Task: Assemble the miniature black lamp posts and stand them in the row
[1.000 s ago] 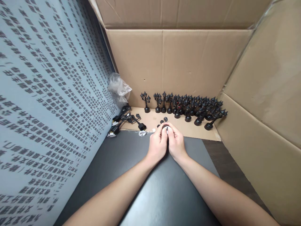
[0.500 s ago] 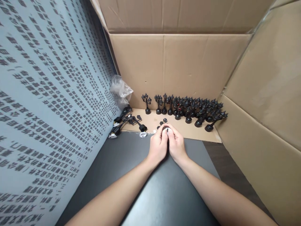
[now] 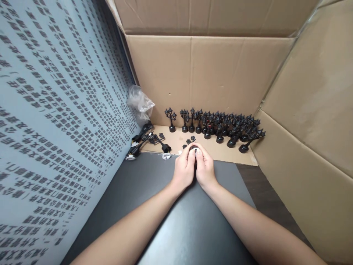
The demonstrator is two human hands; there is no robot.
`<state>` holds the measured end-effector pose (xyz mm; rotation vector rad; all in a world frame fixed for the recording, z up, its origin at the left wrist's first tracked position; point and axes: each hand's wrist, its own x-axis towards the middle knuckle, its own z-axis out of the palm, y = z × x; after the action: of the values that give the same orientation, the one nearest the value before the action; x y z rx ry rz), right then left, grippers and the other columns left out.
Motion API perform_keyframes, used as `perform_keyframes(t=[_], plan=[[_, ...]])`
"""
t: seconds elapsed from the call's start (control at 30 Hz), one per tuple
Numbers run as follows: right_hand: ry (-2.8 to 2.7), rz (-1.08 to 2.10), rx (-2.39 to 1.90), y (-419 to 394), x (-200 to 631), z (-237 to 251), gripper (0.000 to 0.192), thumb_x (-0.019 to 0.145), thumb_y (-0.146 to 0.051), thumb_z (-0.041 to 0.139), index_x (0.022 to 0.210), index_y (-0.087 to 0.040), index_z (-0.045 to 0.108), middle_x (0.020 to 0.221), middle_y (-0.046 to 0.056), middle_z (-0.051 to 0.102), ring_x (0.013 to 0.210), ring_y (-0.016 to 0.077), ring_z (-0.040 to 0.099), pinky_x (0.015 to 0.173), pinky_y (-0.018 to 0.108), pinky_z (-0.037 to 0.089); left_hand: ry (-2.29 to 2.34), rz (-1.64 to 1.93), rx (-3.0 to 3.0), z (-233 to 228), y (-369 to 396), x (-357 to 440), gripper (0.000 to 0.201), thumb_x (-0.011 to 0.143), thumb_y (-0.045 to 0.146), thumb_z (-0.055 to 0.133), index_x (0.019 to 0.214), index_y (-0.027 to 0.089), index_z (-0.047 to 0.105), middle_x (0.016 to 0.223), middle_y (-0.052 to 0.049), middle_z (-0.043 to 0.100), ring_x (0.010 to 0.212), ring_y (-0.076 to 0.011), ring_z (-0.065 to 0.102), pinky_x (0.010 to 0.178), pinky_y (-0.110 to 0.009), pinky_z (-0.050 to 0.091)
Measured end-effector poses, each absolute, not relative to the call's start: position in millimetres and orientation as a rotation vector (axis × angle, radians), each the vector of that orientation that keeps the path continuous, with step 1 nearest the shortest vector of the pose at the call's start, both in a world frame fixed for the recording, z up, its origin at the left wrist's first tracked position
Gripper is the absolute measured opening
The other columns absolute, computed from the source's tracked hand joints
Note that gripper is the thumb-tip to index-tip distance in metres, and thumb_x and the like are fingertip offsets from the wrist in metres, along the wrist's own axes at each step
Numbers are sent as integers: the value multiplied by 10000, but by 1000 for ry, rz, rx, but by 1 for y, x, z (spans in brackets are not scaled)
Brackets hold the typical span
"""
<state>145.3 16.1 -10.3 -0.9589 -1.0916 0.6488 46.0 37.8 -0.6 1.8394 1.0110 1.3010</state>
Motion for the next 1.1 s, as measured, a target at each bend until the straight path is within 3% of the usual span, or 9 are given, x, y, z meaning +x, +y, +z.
perform_keyframes(t=[0.23,0.4,0.53,0.77,1.1], plan=[[-1007,770,-955,21,143,-21,478,1079,-501,507,1429,-222,672,1513,115,657,1430,275,607,1252,512,449,1015,1296,1805,-3,38,48,488,1110,438,444,1525,208,558,1536,-120,630,1409,-257,612,1219,-439,455],[-995,817,-931,22,143,-24,520,1056,-496,553,1492,-222,631,1588,101,592,1496,280,544,1284,507,410,1009,1293,1787,-1,39,48,469,1111,446,437,1487,215,595,1474,-109,678,1339,-255,658,1170,-425,491],[-975,833,-918,20,142,-20,483,1038,-473,590,1450,-230,663,1549,82,631,1479,283,555,1294,491,392,1008,1297,1756,-1,40,47,438,1105,441,458,1427,218,655,1417,-103,717,1272,-259,691,1138,-420,504],[-1006,791,-929,19,143,-14,380,1037,-447,577,1321,-241,723,1364,73,739,1331,283,655,1206,467,481,988,1280,1725,-5,42,46,411,1093,444,496,1393,241,690,1385,-85,734,1270,-258,689,1144,-416,492],[-998,767,-980,20,141,-17,433,1045,-488,575,1365,-236,721,1466,67,698,1421,271,607,1265,468,422,975,1320,1653,-5,45,47,453,1090,462,475,1387,209,705,1385,-113,733,1260,-273,689,1158,-440,472]])
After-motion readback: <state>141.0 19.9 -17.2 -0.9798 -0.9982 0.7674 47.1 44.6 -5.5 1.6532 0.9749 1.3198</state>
